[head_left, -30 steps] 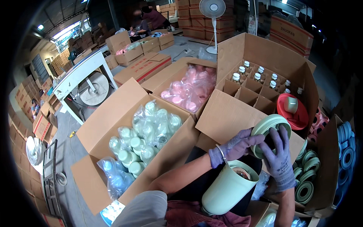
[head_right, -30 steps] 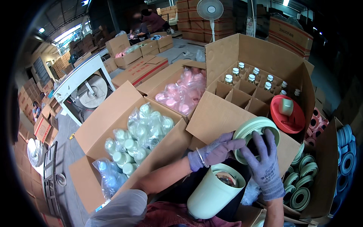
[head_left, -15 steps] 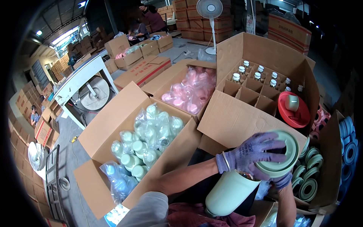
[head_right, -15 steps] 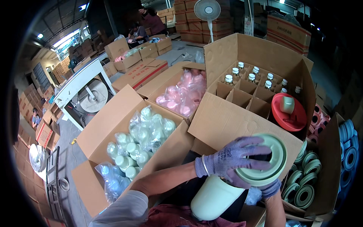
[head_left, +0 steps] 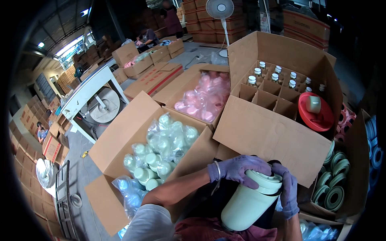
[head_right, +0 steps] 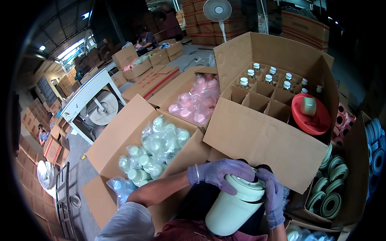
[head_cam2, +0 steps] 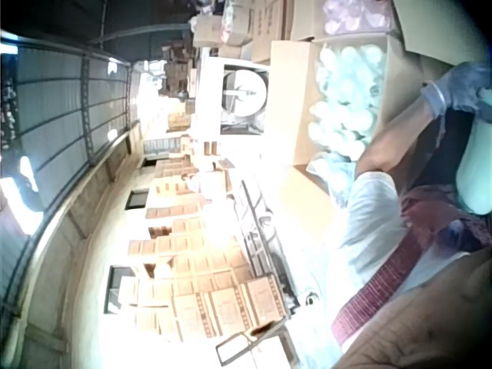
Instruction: The person assembles thermos flasks by inserting stainless steel inner liners into colored outer shells, screwing on lids, and placing the completed units into plastic bags. The person then places the packaged thermos into a cardboard box.
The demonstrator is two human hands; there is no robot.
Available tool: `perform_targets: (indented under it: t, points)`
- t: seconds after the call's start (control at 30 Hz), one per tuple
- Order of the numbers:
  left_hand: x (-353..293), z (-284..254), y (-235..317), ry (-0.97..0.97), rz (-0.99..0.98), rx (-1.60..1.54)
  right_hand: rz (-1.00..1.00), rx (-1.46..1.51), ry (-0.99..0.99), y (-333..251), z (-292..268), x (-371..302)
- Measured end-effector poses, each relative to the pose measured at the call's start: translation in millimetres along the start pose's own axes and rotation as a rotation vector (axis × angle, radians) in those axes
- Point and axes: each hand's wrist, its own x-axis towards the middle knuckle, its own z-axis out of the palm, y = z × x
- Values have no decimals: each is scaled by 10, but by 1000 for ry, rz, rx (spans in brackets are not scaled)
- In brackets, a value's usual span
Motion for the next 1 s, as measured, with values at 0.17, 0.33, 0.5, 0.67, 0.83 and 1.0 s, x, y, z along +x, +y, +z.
perform_targets:
  t: [0.17,0.33,0.5,0.67,0.83,1.0]
  points:
    - [97,109,-92,-59,46,-56,19,-205,127,-11,37,-187]
    - [-113,275,29,73,82,109,-152,-61,121,298,216,-206]
    - [-152,309,360,129,-235,183,-86,36,-53,332,214,44]
    - [-136,694,-168,439,-264,-675,-488,-670,-175,-549,115,-535]
    - [-451,1339,-301,449,-454,-122,76,-919,-113,-886,-155,-1270]
    - [-1241,1617,-737,-186,-479,-424,110,-325,98,-175,-661,-1505]
